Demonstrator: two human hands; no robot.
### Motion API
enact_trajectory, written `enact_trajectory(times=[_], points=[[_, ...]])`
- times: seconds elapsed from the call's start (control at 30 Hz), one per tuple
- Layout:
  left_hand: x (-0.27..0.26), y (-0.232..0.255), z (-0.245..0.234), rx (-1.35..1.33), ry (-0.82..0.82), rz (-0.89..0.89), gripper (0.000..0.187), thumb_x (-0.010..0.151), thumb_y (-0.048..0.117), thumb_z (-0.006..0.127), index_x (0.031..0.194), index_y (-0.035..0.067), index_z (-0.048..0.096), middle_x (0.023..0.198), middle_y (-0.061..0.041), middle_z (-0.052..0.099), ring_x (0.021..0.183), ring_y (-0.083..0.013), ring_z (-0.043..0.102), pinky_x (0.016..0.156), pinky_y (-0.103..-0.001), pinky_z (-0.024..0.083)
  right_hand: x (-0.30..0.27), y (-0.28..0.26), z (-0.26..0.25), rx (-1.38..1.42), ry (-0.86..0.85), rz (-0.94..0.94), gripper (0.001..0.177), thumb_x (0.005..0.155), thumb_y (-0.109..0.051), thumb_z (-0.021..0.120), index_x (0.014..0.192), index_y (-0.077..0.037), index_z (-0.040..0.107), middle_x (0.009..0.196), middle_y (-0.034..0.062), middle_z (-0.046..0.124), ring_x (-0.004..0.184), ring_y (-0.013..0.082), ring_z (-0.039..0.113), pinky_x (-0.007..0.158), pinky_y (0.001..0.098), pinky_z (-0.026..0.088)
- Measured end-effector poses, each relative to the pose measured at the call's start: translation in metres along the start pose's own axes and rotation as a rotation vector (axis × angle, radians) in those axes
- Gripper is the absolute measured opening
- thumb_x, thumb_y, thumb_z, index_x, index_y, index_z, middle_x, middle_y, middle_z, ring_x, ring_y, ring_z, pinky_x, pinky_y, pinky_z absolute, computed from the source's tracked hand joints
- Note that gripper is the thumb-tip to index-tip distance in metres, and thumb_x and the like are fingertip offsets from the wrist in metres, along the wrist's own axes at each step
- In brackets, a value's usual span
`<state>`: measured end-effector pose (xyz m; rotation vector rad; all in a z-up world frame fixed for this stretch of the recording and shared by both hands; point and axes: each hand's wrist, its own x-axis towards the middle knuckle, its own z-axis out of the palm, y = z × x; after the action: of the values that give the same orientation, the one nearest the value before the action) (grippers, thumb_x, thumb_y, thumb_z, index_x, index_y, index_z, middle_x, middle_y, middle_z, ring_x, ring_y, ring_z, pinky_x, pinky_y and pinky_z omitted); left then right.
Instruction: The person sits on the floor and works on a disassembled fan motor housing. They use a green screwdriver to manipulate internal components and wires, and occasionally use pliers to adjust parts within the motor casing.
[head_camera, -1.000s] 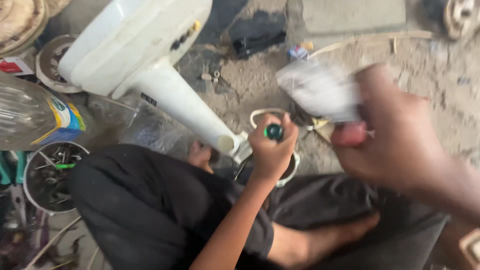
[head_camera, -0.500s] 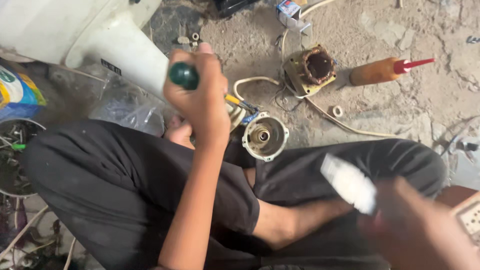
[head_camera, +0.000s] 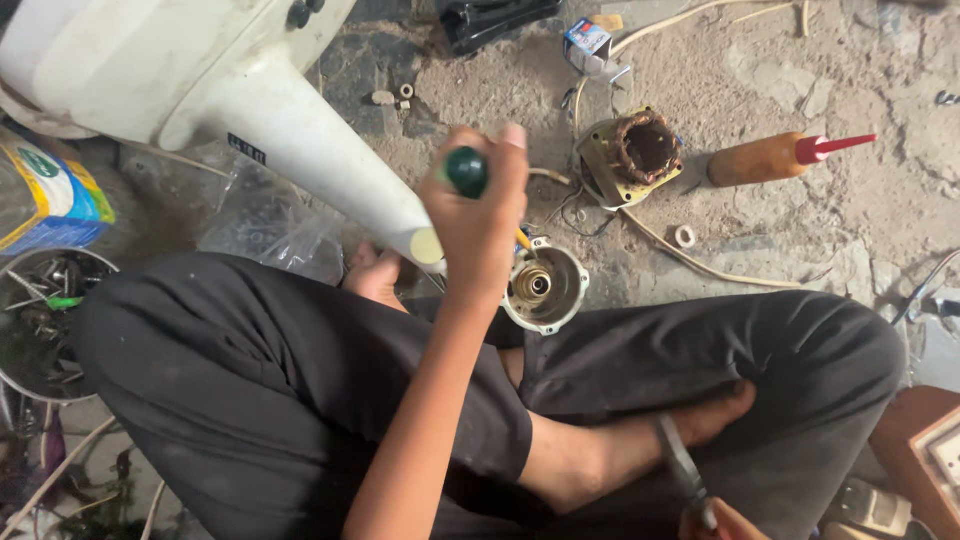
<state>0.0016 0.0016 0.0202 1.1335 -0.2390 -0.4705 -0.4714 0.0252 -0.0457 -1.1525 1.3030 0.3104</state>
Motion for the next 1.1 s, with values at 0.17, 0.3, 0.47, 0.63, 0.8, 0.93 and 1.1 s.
enact_trajectory(times=[0.17,0.3,0.47,0.63,0.8,0.93,1.1], points=[[-0.012,-0.017,0.002,0.201,-0.215,0.163,0.039,0.102,0.017,0.070,0.077,0.010,0.041,0.072,0.008,0.036,0.068,-0.0028,0.032,0.059,-0.026,0.029,0.016,0.048,-0.018,0.381,-0.083,0.011,0.036,0.082,-0.007,0.074,0.116,0.001,0.063,0.086,0.0083,0.068,0.072,0.0139,0.065,0.066,0.0289,0.048],[-0.017,-0.020,0.003,0.248,-0.297,0.193,0.041,0.104,0.021,0.070,0.078,0.008,0.041,0.073,0.007,0.036,0.070,-0.0036,0.033,0.061,-0.027,0.032,0.008,0.023,-0.016,0.088,-0.112,0.044,0.042,0.077,0.001,0.080,0.115,-0.003,0.064,0.086,0.0034,0.070,0.081,0.0099,0.068,0.075,0.0264,0.049],[-0.019,-0.021,0.003,0.274,-0.349,0.219,0.041,0.103,0.022,0.070,0.078,0.008,0.042,0.069,0.007,0.036,0.067,-0.0035,0.034,0.059,-0.027,0.031,-0.010,-0.016,-0.009,0.120,-0.217,0.063,0.033,0.078,0.000,0.078,0.107,-0.003,0.062,0.078,0.0037,0.061,0.071,0.0139,0.058,0.066,0.0312,0.044],[-0.023,-0.022,0.004,0.317,-0.346,0.239,0.039,0.103,0.022,0.070,0.078,0.008,0.043,0.067,0.008,0.039,0.065,-0.0024,0.035,0.057,-0.027,0.033,-0.011,-0.026,-0.003,0.047,-0.223,-0.030,0.033,0.077,-0.001,0.078,0.107,-0.002,0.062,0.081,0.0032,0.062,0.075,0.0134,0.062,0.069,0.0310,0.048],[-0.024,-0.023,0.005,0.286,-0.374,0.225,0.038,0.104,0.022,0.069,0.080,0.007,0.044,0.067,0.008,0.040,0.065,-0.0016,0.036,0.057,-0.026,0.033,-0.012,-0.031,0.002,-0.004,-0.090,0.070,0.043,0.076,-0.005,0.080,0.115,-0.006,0.065,0.088,0.0029,0.073,0.084,0.0118,0.070,0.078,0.0285,0.053],[-0.026,-0.024,0.007,0.296,-0.365,0.236,0.035,0.103,0.022,0.070,0.081,0.007,0.048,0.067,0.007,0.041,0.065,-0.0016,0.037,0.057,-0.026,0.034,-0.011,-0.030,0.001,-0.034,-0.132,0.067,0.033,0.079,-0.007,0.080,0.109,-0.002,0.065,0.084,0.0047,0.068,0.076,0.0140,0.066,0.070,0.0317,0.050],[-0.029,-0.023,0.008,0.280,-0.408,0.241,0.033,0.104,0.025,0.069,0.082,0.007,0.051,0.067,0.006,0.045,0.065,-0.0021,0.040,0.058,-0.027,0.035,-0.008,-0.024,-0.003,-0.026,-0.170,0.041,0.031,0.078,-0.003,0.078,0.106,-0.002,0.065,0.082,0.0050,0.067,0.073,0.0129,0.064,0.067,0.0301,0.049]])
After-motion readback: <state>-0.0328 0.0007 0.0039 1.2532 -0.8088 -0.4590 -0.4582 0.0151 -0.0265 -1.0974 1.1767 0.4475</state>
